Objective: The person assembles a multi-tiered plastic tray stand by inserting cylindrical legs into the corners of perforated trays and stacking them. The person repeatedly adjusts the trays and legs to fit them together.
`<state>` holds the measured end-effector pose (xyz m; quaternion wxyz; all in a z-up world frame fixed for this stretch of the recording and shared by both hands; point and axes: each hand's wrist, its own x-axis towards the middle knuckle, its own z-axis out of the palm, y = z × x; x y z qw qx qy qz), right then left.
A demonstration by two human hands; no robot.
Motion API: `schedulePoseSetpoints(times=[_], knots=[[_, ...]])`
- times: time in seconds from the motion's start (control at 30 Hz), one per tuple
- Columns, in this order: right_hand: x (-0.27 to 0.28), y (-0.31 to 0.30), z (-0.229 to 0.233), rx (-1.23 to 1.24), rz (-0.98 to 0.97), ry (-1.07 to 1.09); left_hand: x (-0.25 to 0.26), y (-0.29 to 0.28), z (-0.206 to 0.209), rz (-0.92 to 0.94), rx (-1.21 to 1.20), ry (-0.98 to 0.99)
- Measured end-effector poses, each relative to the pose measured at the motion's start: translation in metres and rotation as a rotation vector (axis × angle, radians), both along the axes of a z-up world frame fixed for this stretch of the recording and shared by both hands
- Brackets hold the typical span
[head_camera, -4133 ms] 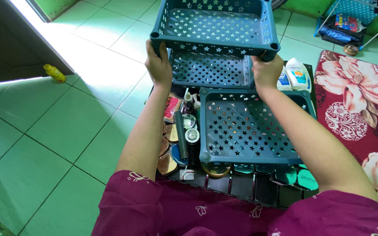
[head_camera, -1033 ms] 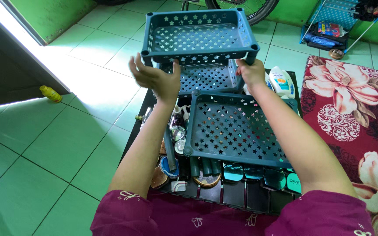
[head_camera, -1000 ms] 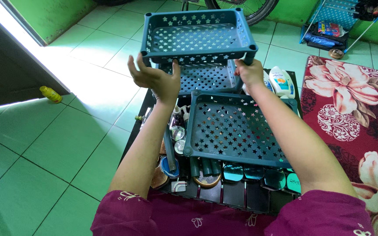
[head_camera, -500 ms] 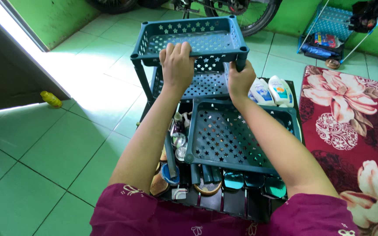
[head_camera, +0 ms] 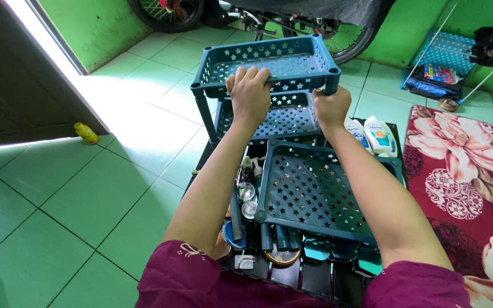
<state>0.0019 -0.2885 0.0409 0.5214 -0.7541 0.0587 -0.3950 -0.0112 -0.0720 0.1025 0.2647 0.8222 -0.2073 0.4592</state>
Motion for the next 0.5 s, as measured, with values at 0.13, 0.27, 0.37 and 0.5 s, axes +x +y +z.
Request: schedulePoseSetpoints(times=[0.13,0.27,0.37,0.5], knots=[[-0.005,-0.001,0.002,0.010,0.048,-0.024,0.002,-0.001,-0.004,-0.008,-0.002,0.001],[-0.006,-0.001,0.005,0.082,0.138,0.054,0.007,0.002,-0.003,-0.033,-0.019,0.007],[-0.005,-0.006,0.008,0.305,0.424,0.170,0.008,0.010,-0.004,-0.056,-0.046,-0.022],[-0.007,-0.024,0.014,0.400,0.784,0.275,0.003,0.016,-0.007,-0.044,-0.036,0.025]])
